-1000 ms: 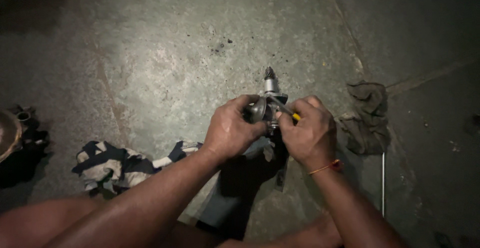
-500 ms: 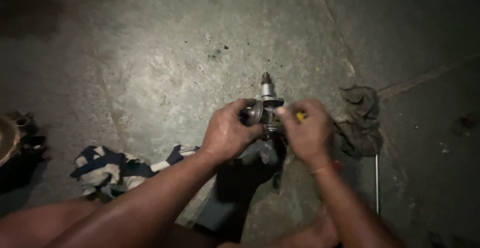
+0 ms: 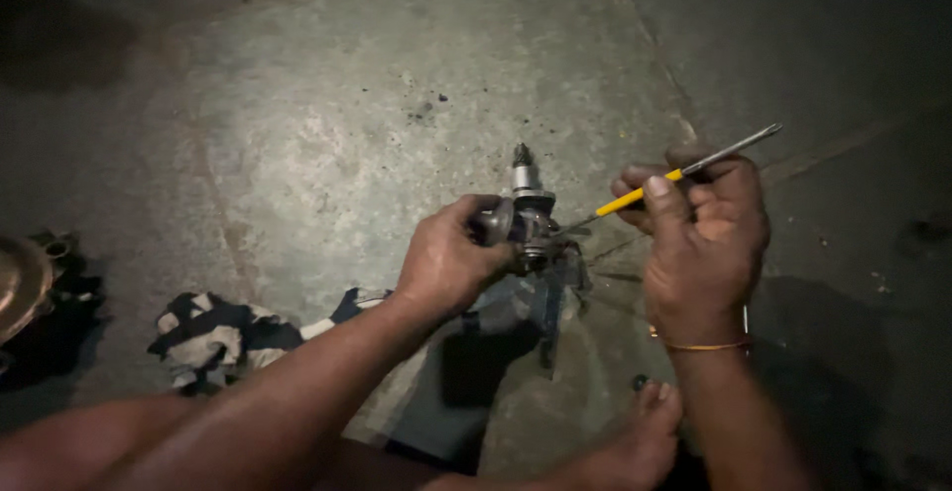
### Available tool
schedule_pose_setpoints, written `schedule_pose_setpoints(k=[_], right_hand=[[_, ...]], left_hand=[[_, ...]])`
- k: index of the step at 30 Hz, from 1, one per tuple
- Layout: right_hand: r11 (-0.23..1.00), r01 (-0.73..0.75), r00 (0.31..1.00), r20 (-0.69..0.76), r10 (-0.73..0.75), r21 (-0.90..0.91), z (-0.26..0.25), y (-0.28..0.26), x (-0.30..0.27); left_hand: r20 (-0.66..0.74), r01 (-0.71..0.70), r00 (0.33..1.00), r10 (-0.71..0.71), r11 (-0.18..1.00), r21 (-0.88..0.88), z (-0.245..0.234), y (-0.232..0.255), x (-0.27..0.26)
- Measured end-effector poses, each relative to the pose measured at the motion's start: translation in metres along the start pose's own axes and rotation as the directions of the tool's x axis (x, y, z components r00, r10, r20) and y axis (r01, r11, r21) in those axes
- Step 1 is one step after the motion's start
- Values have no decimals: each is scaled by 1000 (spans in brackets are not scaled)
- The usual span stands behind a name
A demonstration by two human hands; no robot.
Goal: The person disassembles a carburetor, removing screws with a screwdriver and handling internal components by hand while working on the floor.
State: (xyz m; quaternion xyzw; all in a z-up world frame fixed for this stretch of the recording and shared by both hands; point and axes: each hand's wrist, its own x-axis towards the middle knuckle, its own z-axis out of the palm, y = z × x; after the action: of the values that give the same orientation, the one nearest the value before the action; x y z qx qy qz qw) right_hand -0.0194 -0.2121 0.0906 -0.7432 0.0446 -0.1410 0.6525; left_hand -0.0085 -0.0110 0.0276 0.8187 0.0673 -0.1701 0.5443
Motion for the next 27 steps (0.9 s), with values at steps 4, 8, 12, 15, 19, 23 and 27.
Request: schedule_pose_setpoints(k=[4,8,12,15,19,23,27], right_hand=[[1000,17,1000,-21,-17,16,1,9,-3],[994,106,994,18,-106,-1,2,20,-4],[996,87,996,25,-87,32,5,18,-5],[995,97,994,38,-98,6,5,14,-7],[990,141,988,66,-139,-21,6,12,-6],[989,149,986,83,-147,-20,6,12,-6],[985,157,983,105,-149,-73,4,10,-6]], left_hand=[[30,56,998,-54,997,-52,0,4,-2],[-13,-58,998,58,998,-37,2,-2,-2],[11,-23,1000,23,999,-26,1,-5,2],[31,18,999,-17,999,-26,0,0,2],[94,106,990,-102,993,-46,-5,9,-1],[121,128,985,-123,991,-28,-7,15,-2],[144,182,974,-173,982,-52,-9,19,-4]])
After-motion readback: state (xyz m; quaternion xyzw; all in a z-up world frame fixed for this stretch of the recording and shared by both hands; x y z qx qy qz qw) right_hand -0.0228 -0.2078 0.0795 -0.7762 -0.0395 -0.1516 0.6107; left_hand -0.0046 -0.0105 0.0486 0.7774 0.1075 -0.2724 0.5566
